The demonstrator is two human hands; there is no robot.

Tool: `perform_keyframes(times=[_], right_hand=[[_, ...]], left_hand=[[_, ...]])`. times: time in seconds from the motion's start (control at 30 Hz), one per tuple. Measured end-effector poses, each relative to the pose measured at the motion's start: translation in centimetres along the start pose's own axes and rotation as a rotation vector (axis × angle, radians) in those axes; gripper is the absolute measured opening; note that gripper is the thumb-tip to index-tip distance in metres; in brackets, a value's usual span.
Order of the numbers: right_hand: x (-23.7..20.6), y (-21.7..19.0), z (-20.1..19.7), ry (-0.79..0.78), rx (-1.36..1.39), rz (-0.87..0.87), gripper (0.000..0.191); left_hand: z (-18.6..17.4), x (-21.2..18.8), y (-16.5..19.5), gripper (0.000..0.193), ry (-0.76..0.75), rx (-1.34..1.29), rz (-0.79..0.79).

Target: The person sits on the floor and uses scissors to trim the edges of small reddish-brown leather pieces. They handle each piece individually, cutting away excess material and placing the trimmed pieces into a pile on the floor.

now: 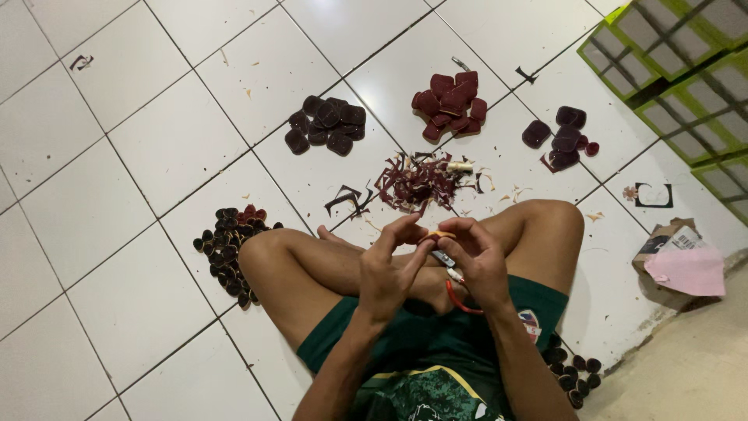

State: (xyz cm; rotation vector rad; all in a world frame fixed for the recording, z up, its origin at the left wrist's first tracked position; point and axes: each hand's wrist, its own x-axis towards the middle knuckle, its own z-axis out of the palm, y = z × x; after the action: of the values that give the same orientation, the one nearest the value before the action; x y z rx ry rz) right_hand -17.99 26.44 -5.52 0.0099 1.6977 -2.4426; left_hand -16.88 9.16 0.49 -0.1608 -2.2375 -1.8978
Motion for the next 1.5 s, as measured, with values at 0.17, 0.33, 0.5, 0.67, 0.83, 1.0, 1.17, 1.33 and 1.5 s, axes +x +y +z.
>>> perform_keyframes(times=[0.17,0.33,0.5,0.67,0.83,1.0,1.17,1.33,1.5], right_hand=[[0.0,-0.1,-1.2,-0.068,0.015,0.012,0.015],[0.4,0.7,-1.3,-0.016,0.141,0.038,0.014],[0.9,0.4,-0.6,-0.057,0.222,0.004,0.015],[0.9,-1.1,-1.0,-0.130,-0.005,0.018,0.015],[1.3,-1.2,-0.6,-0.213,-0.142,-0.232,0.014],[0.6,-1.9,0.5,-0.098,-0.385,-0.262,0.020],[0.4,-3.8,1.2,-0.013,-0.577,-0.403,0.018],[0.5,-4.9,2.0,-0.050,-0.711,-0.419,0.014],[0.2,-5.6,2.3,-0.069,-0.746,-0.412,0.012]], left_hand=[[-1.1,0.1,0.1,0.043,-0.128,0.039,-0.048],[-1.2,0.1,-2.1,0.034,-0.258,-0.698,-0.460],[-0.7,-0.5,-2.9,0.028,-0.216,-1.025,-0.616],[-1.2,-0.6,-3.1,0.027,-0.293,-0.809,-0.610],[0.7,-1.3,-3.9,0.024,-0.101,-1.237,-0.700],[0.8,-1.3,-3.4,0.022,-0.047,-1.244,-0.578],[-0.7,-0.1,-0.3,0.030,-0.073,-0.361,-0.226],[-1.5,0.7,1.7,0.013,-0.045,0.104,0.044],[-1.5,0.6,1.7,0.014,-0.037,0.055,-0.091]])
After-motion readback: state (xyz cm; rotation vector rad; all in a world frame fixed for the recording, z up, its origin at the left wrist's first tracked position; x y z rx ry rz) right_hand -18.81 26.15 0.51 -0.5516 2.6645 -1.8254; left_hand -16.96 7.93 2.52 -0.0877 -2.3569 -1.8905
